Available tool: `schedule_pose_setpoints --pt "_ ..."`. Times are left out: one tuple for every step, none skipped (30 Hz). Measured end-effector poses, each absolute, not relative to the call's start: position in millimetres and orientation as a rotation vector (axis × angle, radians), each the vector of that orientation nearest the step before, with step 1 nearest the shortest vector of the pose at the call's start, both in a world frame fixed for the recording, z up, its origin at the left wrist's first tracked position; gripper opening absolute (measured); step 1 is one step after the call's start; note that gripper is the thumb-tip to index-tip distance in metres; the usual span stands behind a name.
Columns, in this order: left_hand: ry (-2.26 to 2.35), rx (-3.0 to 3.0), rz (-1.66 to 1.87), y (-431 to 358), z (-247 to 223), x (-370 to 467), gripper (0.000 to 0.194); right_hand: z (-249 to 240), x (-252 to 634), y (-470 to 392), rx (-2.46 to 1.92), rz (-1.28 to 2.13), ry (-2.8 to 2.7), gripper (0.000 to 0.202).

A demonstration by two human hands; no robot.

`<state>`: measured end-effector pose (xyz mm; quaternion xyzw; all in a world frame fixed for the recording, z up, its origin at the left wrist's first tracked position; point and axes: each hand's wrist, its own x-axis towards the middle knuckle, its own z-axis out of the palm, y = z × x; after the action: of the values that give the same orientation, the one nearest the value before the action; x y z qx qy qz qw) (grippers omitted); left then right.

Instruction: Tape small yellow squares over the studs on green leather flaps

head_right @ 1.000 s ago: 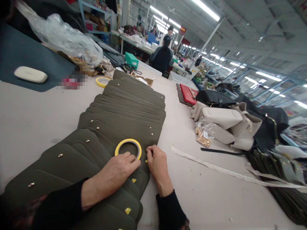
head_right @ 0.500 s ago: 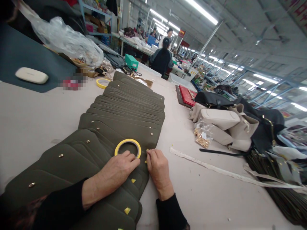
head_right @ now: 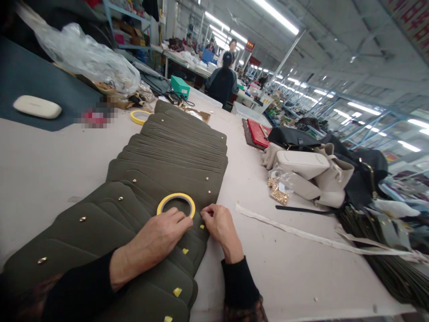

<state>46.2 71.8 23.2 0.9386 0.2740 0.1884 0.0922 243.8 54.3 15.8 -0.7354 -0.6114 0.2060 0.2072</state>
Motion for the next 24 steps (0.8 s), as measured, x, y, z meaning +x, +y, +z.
schedule_pose_setpoints --pt "0.824 2.768 0.626 73 24 45 0.013 18 247 52 -2.026 0.677 -1.720 0.017" --pt "0.834 2.742 0.697 75 25 43 0.014 19 249 50 -2.004 0.762 -1.738 0.017" --pt "0.838 2.711 0.765 77 25 42 0.016 21 251 48 -1.984 0.829 -1.755 0.017" --pt "0.833 2.678 0.824 79 25 41 0.017 22 252 45 -1.970 0.879 -1.769 0.017" --pt "0.821 2.646 0.868 80 25 40 0.019 23 252 43 -1.962 0.908 -1.777 0.017" --pt "0.806 2.617 0.900 82 24 40 0.020 24 252 41 -1.957 0.915 -1.781 0.017" --pt "0.791 2.594 0.921 83 24 39 0.022 25 250 39 -1.951 0.899 -1.785 0.017" --pt "0.778 2.577 0.935 84 23 39 0.023 26 249 37 -1.943 0.857 -1.788 0.018" --pt "0.768 2.563 0.948 84 22 39 0.023 26 247 35 -1.936 0.800 -1.782 0.018" --pt "0.762 2.551 0.962 84 22 39 0.023 27 245 32 -1.931 0.739 -1.761 0.019" --pt "0.756 2.541 0.973 84 22 39 0.023 27 242 29 -1.928 0.686 -1.728 0.020" --pt "0.755 2.534 0.985 83 21 39 0.022 27 241 26 -1.931 0.648 -1.689 0.022" --pt "0.757 2.532 0.993 83 21 39 0.022 27 239 22 -1.938 0.627 -1.646 0.022" --pt "0.767 2.534 0.995 83 21 39 0.022 26 237 17 -1.947 0.627 -1.606 0.022" --pt "0.782 2.539 0.989 82 21 40 0.021 25 236 13 -1.954 0.638 -1.575 0.022" --pt "0.800 2.545 0.976 82 21 40 0.021 24 235 8 -1.962 0.654 -1.552 0.022" --pt "0.817 2.548 0.961 82 20 40 0.020 23 234 4 -1.971 0.669 -1.532 0.025" --pt "0.828 2.550 0.947 82 20 41 0.020 22 233 1 -1.980 0.681 -1.513 0.028" --pt "0.833 2.551 0.934 82 20 41 0.020 22 232 -1 -1.990 0.686 -1.500 0.031" --pt "0.838 2.551 0.928 82 20 42 0.020 22 231 -2 -2.001 0.684 -1.495 0.032" --pt "0.842 2.552 0.922 82 20 42 0.020 23 230 -2 -2.010 0.678 -1.496 0.032" --pt "0.847 2.555 0.918 81 20 43 0.020 25 230 -1 -2.017 0.676 -1.502 0.030" --pt "0.852 2.560 0.910 81 21 43 0.020 26 229 0 -2.021 0.684 -1.506 0.028" --pt "0.858 2.566 0.902 81 22 43 0.020 28 229 2 -2.018 0.707 -1.504 0.026"
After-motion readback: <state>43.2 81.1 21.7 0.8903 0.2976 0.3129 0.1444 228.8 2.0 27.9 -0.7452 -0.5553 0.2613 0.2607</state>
